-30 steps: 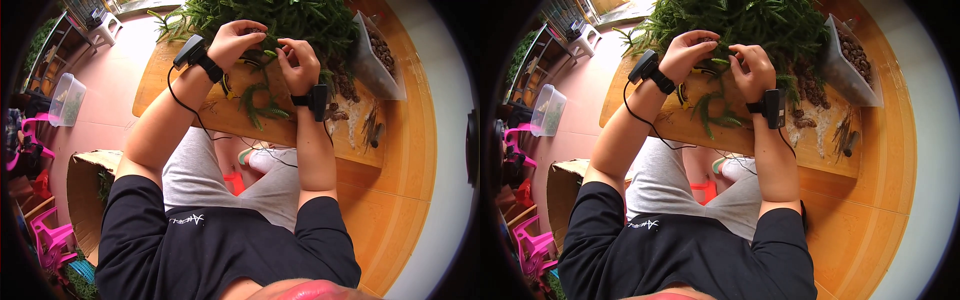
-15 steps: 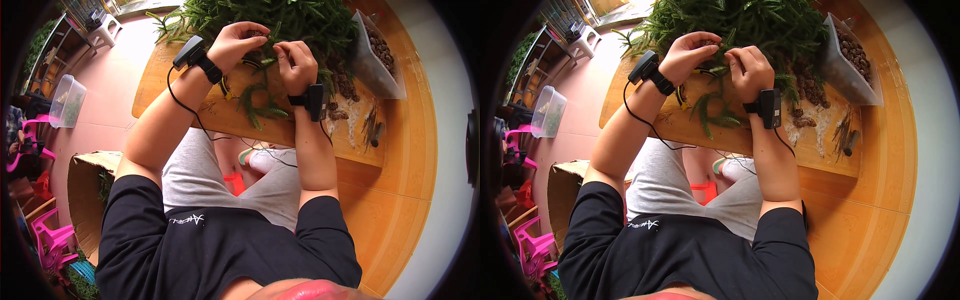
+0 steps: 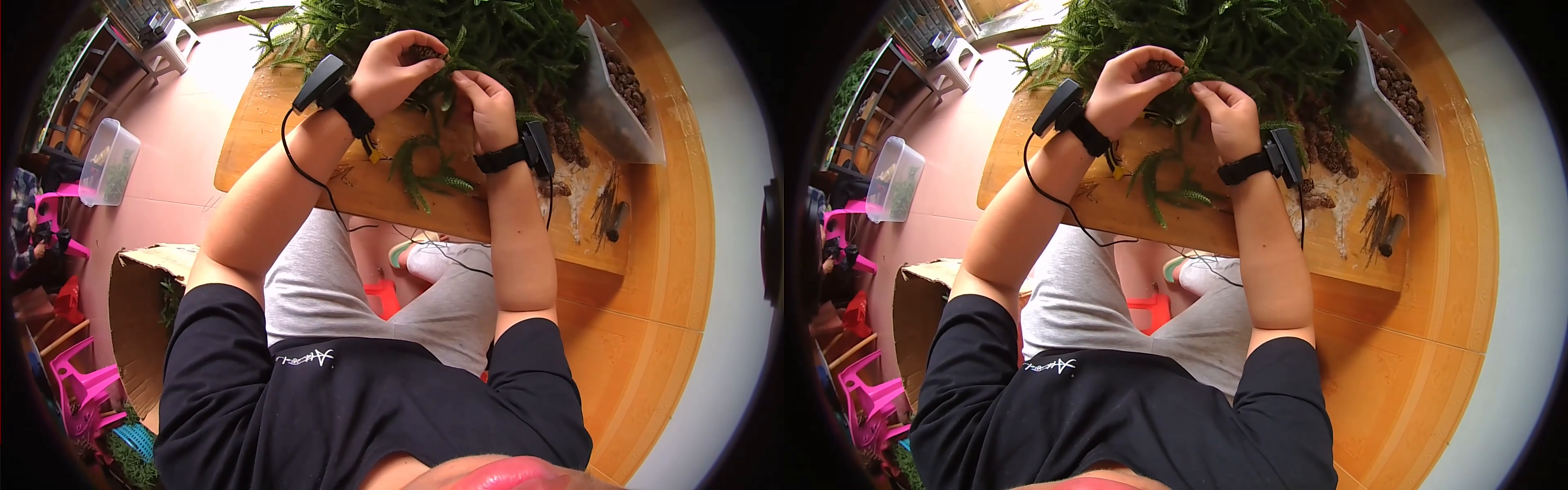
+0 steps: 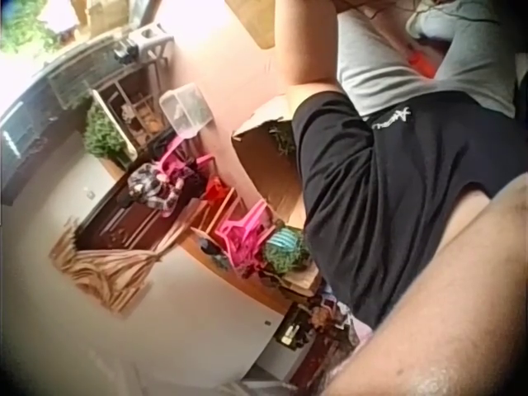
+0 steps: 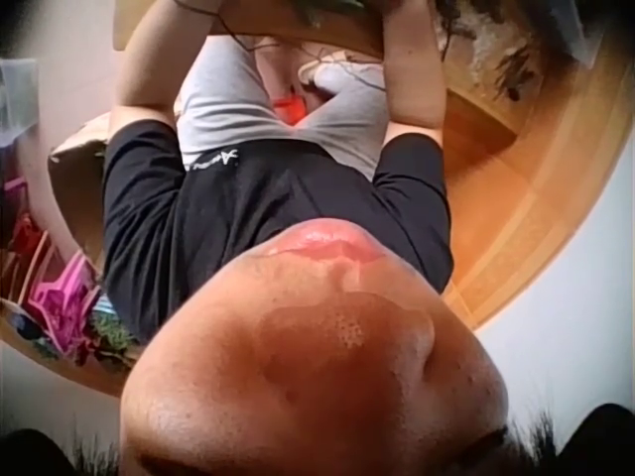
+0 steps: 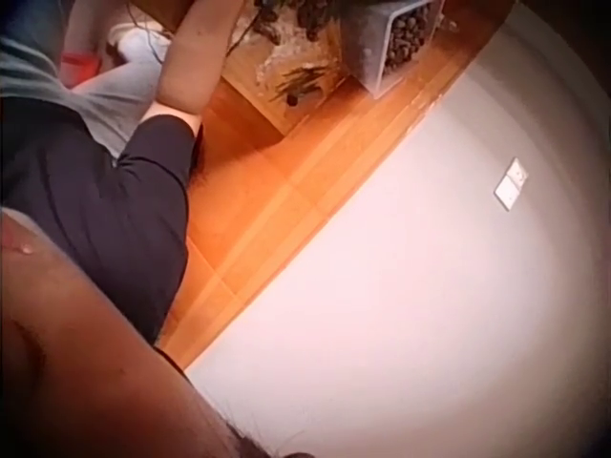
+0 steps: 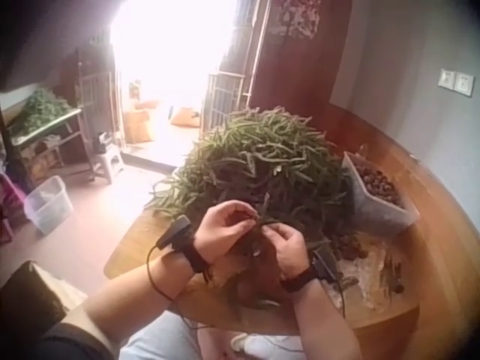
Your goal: The person picks up a pinecone and attaches it to a branch of greenery by hand, then picks up another branch and inspects it.
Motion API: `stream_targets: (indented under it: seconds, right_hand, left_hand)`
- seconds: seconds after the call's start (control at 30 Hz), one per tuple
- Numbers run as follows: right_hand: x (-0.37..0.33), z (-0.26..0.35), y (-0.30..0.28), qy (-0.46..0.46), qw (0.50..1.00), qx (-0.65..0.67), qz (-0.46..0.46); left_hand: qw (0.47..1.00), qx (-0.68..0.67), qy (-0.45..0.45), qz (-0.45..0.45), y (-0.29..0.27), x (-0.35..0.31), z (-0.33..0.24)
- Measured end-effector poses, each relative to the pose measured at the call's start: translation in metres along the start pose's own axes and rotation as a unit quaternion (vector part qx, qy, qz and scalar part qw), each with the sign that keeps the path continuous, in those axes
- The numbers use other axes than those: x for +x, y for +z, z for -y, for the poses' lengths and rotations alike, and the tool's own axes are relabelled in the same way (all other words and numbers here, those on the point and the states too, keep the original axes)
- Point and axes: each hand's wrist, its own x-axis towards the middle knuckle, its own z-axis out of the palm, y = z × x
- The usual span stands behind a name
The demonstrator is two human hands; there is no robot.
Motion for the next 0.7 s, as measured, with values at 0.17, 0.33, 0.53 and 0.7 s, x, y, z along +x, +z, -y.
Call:
stream_targets:
  seconds: [0.17,0.33,0.53,0.7]
  right_hand:
    - [-0.011,0.011,0.012,-0.350,0.857,-0.364,-0.099]
    - [-0.013,0.016,0.013,-0.432,0.775,-0.450,-0.098]
    - [-0.014,0.016,0.012,-0.455,0.753,-0.465,-0.094]
    - [-0.012,0.013,0.012,-0.455,0.760,-0.456,-0.090]
  left_hand:
    - [0.997,-0.047,-0.065,-0.025,-0.007,0.002,-0.003]
    - [0.986,-0.103,-0.128,-0.043,-0.009,0.001,-0.007]
    - [0.982,-0.122,-0.141,-0.023,-0.010,0.000,-0.006]
    - [0.985,-0.126,-0.113,-0.035,-0.006,0.000,-0.003]
